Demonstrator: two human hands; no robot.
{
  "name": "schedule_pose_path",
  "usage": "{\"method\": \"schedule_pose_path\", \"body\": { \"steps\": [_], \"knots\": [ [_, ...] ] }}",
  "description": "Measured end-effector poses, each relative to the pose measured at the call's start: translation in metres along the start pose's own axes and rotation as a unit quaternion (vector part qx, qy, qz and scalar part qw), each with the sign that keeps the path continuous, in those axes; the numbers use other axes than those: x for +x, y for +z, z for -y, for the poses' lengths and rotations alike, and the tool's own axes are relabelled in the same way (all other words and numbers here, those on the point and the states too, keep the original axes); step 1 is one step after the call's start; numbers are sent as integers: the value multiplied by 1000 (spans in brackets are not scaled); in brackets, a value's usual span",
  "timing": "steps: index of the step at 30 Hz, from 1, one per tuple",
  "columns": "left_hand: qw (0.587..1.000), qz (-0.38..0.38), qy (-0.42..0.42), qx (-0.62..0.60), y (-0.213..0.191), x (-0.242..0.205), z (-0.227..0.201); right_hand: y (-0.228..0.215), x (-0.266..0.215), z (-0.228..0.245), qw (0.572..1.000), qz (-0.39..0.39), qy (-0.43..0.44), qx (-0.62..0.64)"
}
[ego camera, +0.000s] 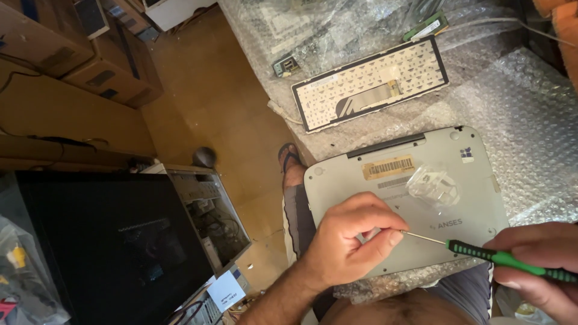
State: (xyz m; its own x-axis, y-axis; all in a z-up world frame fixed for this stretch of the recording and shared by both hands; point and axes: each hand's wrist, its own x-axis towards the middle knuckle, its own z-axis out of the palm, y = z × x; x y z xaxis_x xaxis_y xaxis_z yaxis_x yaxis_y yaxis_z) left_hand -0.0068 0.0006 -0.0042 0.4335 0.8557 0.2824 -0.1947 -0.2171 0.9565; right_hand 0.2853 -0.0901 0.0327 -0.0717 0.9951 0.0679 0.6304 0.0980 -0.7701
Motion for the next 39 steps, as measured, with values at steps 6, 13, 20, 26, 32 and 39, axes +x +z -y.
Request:
{"method": "schedule_pose_path", "body": {
  "steps": [6,13,20,26,32,39],
  "knots": [
    [998,16,32,59,-8,4,-11,3,9,-3,999,2,-20,36],
    [987,-24,103,124,-34,4,-25,5,11,-57,995,-5,-24,97],
    [947,-279,-66,146,-75,-21,34,15,126,4,983,130,-72,-104],
    [925,-209,-317,16,-76,-23,49,50,191,98,931,199,-241,-188],
    [929,-197,-314,-14,-77,-23,51,74,208,107,893,244,-239,-293],
    [908,-218,-357,5,-72,-16,39,83,210,109,886,251,-248,-302]
  ]
}}
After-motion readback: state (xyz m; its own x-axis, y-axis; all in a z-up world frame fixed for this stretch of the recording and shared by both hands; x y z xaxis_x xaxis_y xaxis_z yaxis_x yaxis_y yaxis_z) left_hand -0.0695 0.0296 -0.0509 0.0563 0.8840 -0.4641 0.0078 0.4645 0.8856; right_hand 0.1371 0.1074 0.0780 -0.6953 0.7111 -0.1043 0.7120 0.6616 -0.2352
